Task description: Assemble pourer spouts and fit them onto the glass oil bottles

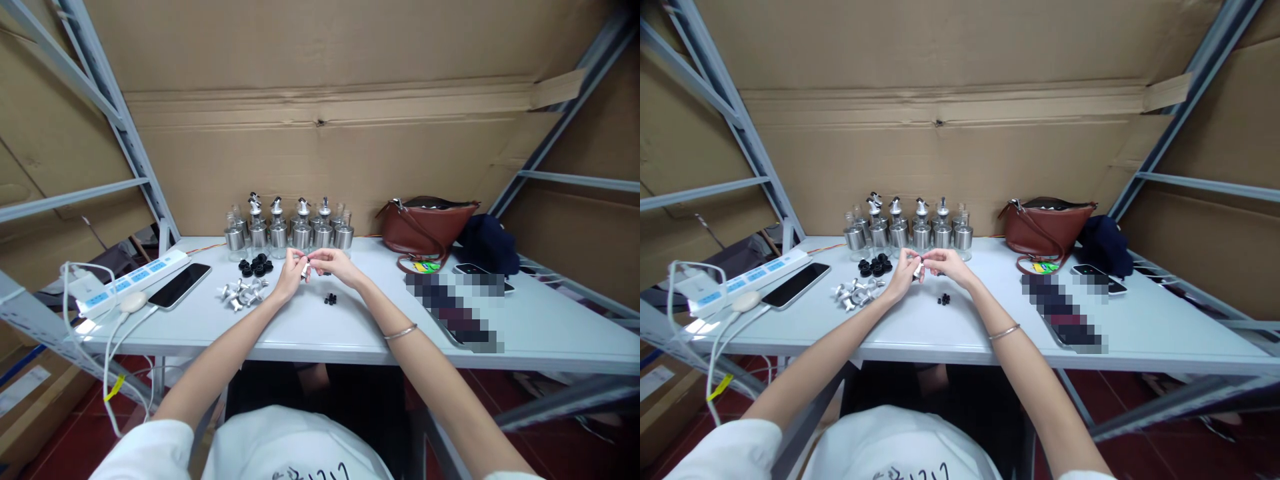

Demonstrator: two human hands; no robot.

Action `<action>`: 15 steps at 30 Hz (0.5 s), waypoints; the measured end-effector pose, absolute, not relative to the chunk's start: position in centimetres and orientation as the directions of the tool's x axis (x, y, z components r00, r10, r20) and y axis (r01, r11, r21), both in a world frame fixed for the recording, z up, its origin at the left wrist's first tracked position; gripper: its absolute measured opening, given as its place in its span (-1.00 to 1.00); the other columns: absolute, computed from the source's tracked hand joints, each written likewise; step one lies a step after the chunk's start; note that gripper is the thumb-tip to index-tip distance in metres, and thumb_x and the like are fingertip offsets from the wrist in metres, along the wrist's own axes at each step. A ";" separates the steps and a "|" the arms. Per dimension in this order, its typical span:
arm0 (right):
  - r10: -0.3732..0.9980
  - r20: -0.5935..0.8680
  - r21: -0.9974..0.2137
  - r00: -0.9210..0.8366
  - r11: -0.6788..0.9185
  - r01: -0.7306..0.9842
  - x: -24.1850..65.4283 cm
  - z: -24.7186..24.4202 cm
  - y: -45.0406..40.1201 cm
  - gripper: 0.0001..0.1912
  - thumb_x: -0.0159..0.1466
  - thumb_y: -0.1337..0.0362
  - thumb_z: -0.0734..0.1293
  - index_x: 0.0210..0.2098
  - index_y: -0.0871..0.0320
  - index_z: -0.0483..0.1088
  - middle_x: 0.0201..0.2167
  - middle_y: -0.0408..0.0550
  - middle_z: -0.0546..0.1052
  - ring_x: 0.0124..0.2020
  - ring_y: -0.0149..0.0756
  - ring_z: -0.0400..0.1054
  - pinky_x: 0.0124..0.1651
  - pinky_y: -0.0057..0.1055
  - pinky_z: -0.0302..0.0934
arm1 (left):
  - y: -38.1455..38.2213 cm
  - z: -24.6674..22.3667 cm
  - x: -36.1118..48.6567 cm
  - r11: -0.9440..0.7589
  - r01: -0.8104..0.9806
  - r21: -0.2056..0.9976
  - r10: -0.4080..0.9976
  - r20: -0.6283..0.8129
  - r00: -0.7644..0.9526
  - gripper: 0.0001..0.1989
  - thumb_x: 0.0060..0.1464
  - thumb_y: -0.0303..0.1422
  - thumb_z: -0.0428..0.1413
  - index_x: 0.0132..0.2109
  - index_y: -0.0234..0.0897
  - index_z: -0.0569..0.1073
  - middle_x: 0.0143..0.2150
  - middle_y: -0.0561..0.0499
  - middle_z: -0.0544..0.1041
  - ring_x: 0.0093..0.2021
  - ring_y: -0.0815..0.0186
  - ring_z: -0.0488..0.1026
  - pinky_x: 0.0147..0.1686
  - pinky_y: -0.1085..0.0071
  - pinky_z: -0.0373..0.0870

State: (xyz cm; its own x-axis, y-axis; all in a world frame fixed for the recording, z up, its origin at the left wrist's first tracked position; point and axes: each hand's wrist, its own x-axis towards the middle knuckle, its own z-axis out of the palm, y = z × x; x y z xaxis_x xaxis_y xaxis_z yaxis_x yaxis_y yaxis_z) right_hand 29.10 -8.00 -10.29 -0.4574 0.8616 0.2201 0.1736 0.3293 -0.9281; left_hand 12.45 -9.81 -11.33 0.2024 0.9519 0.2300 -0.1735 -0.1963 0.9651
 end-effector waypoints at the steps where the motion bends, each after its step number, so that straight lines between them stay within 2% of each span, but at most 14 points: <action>1: 0.860 0.219 -0.929 -0.460 0.327 0.170 29.1 -10.3 -8.0 -0.74 0.34 0.22 0.30 -0.03 0.23 0.36 -0.12 -0.01 0.46 -0.21 -0.27 0.42 -0.18 -0.25 0.38 | -9.8 -11.3 12.5 -0.195 -0.176 0.965 0.953 0.229 0.200 -0.69 0.22 -0.30 0.08 0.06 -0.32 0.36 -0.01 -0.10 0.46 -0.13 0.23 0.48 -0.17 0.20 0.49; 8: 0.860 0.220 -0.938 -0.461 0.316 0.142 29.1 -10.2 -8.1 -0.76 0.34 0.22 0.30 -0.06 0.24 0.37 -0.17 -0.03 0.47 -0.27 -0.32 0.43 -0.24 -0.30 0.39 | -9.5 -11.1 12.4 -0.189 -0.198 0.962 0.957 0.226 0.183 -0.70 0.23 -0.28 0.07 0.05 -0.33 0.37 -0.03 -0.10 0.46 -0.15 0.24 0.48 -0.19 0.22 0.50; 15: 0.877 0.240 -0.944 -0.415 0.310 0.109 28.8 -10.4 -7.8 -0.75 0.34 0.22 0.30 -0.05 0.23 0.37 -0.14 -0.02 0.47 -0.23 -0.29 0.43 -0.21 -0.27 0.39 | -9.3 -10.9 12.3 -0.182 -0.221 0.958 0.959 0.223 0.173 -0.69 0.22 -0.28 0.07 0.06 -0.32 0.36 0.01 -0.11 0.45 -0.10 0.21 0.47 -0.15 0.17 0.48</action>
State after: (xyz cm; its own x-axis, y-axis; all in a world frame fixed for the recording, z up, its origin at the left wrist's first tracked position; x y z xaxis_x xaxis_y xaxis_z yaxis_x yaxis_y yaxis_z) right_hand 28.84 -7.81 -10.38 -0.4151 0.8775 0.2403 0.1092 0.3103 -0.9444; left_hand 12.32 -9.32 -10.93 0.1728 0.9595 0.2226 -0.2212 -0.1824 0.9580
